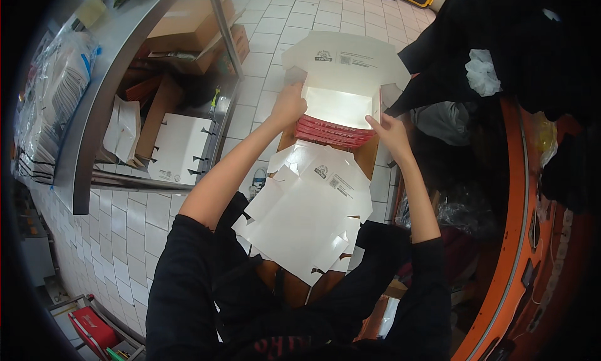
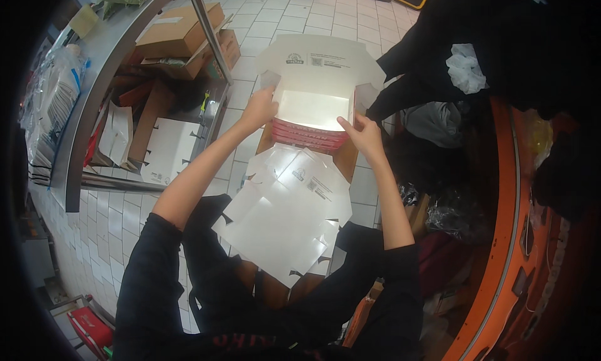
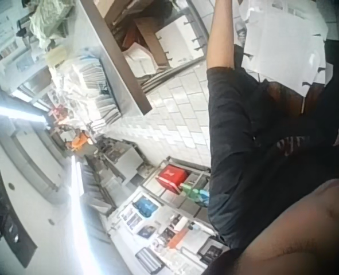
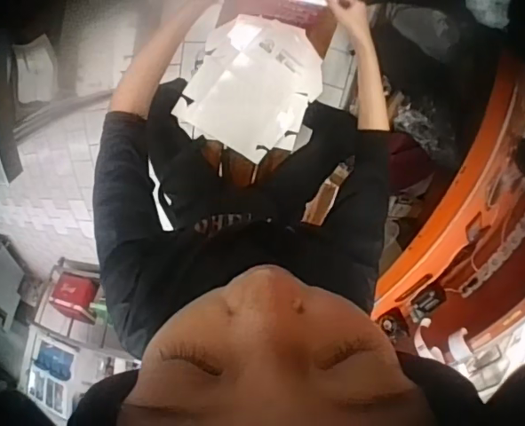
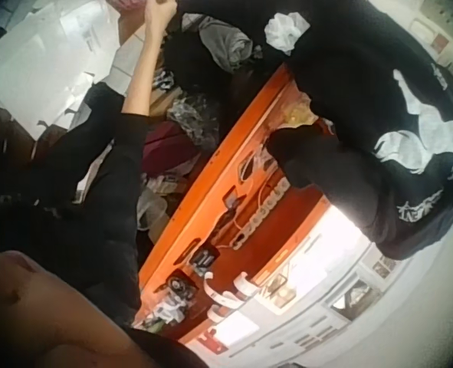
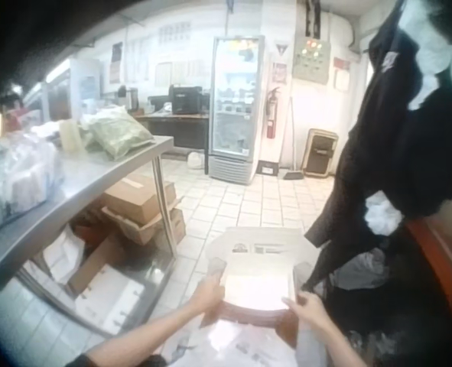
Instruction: The person assembles cardboard food boxes by hand, folding and interlocking the flaps to form the box shape, and then stacks the completed boxes on a wooden bench.
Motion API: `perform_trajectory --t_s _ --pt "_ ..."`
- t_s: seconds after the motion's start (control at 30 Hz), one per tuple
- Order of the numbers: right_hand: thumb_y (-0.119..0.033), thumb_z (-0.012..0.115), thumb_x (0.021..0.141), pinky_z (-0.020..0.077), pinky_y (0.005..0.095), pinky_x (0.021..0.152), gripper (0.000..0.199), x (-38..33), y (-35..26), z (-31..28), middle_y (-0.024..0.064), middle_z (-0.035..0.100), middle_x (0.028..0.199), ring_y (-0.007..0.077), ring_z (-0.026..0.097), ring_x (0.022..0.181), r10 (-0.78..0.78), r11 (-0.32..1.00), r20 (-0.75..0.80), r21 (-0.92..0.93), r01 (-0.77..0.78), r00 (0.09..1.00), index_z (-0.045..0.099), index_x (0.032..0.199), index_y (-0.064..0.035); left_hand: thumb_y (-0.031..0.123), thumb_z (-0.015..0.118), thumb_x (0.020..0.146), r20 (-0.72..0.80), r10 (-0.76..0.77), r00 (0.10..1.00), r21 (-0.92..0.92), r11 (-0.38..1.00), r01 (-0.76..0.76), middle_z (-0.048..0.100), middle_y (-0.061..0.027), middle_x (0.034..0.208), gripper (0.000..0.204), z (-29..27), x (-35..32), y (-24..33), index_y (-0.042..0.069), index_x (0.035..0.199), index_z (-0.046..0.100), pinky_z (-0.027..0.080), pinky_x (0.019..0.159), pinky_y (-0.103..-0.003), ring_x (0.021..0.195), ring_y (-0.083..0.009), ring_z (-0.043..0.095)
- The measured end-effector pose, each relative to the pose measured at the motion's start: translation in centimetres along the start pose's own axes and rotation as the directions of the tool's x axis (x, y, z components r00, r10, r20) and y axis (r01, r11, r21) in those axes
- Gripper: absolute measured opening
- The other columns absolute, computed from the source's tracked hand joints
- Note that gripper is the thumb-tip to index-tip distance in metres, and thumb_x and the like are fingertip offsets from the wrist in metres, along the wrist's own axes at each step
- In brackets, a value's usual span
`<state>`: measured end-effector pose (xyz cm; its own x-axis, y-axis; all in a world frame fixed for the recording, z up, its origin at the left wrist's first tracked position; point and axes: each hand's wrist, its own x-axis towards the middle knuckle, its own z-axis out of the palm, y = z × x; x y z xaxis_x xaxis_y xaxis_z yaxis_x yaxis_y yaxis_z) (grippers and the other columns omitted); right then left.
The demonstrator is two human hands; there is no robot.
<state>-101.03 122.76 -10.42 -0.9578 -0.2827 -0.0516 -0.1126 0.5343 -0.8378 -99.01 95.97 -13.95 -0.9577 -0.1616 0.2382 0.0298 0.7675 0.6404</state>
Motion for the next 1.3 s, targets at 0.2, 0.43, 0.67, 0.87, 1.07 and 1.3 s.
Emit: perform_trajectory --t_s 0.2,0.43,0.67,0.87,1.07,1.3 --pt "-0.036 0.067 0.069 0.0453 0.034 0.077 0.059 1.6 1.8 -0.2 0.0239 0.06 0.096 0.0304 0.06 0.088 -0.06 0.99 0.021 -0.125 0.062 0.998 0.052 0.11 0.0032 0.004 0.049 0.066 0.037 0.008 0.999 -0.006 1.0 -0.008 0.058 -0.0251 0.079 0.036 -0.5 0.4 1.1 0.0 0.102 0.053 0.043 0.073 -0.046 0.08 -0.0405 0.055" --pt "-0.003 0.048 0.07 0.048 0.0358 0.069 0.04 5.7 0.8 1.6 0.0199 0.058 0.096 0.0267 0.06 0.084 0.116 0.972 -0.113 -0.19 -0.136 0.987 0.05 0.109 0.0059 0.005 0.05 0.066 0.065 0.04 0.997 0.006 0.999 -0.041 0.058 -0.0241 0.078 0.047 -0.7 0.0 0.0 0.001 0.113 0.049 0.046 0.072 -0.043 0.076 -0.0389 0.057" --pt "0.006 0.046 0.064 0.0481 0.0407 0.065 0.039 8.4 4.0 2.4 0.0186 0.055 0.091 0.0315 0.058 0.081 0.277 0.927 -0.117 0.293 -0.233 0.954 0.05 0.102 0.0094 0.005 0.051 0.067 0.076 -0.007 0.997 -0.022 1.0 0.008 0.058 -0.0265 0.082 0.047 -0.2 0.0 -0.1 -0.001 0.113 0.048 0.046 0.072 -0.043 0.076 -0.0402 0.057" --pt "0.004 0.047 0.065 0.0468 0.0407 0.071 0.036 9.1 4.4 2.5 0.0248 0.056 0.091 0.0353 0.058 0.087 0.399 0.891 -0.176 0.308 -0.335 0.9 0.052 0.099 0.0119 0.003 0.052 0.068 0.135 0.047 0.99 0.048 0.997 -0.054 0.056 -0.0278 0.088 0.051 -0.3 0.0 1.9 -0.002 0.118 0.043 0.046 0.072 -0.044 0.081 -0.0409 0.056" --pt "-0.005 0.05 0.069 0.0481 0.0412 0.074 0.026 6.9 0.5 3.6 0.0268 0.059 0.087 0.0406 0.058 0.086 -0.033 0.865 -0.163 -0.499 -0.053 0.986 0.057 0.089 0.0105 -0.005 0.048 0.069 0.22 0.001 0.975 0.224 0.973 -0.052 0.042 -0.0317 0.108 0.068 0.2 0.4 3.2 -0.008 0.129 0.016 0.048 0.069 -0.042 0.081 -0.0422 0.056" --pt "-0.014 0.047 0.076 0.0491 0.0411 0.068 0.025 6.3 1.0 3.9 0.0247 0.061 0.085 0.0348 0.061 0.082 0.027 0.729 -0.168 -0.671 -0.134 0.985 0.059 0.087 0.0041 -0.008 0.046 0.07 0.23 0.041 0.972 0.289 0.951 -0.108 0.04 -0.0336 0.106 0.066 0.5 -0.2 3.9 -0.017 0.126 0.012 0.049 0.066 -0.039 0.079 -0.04 0.058"
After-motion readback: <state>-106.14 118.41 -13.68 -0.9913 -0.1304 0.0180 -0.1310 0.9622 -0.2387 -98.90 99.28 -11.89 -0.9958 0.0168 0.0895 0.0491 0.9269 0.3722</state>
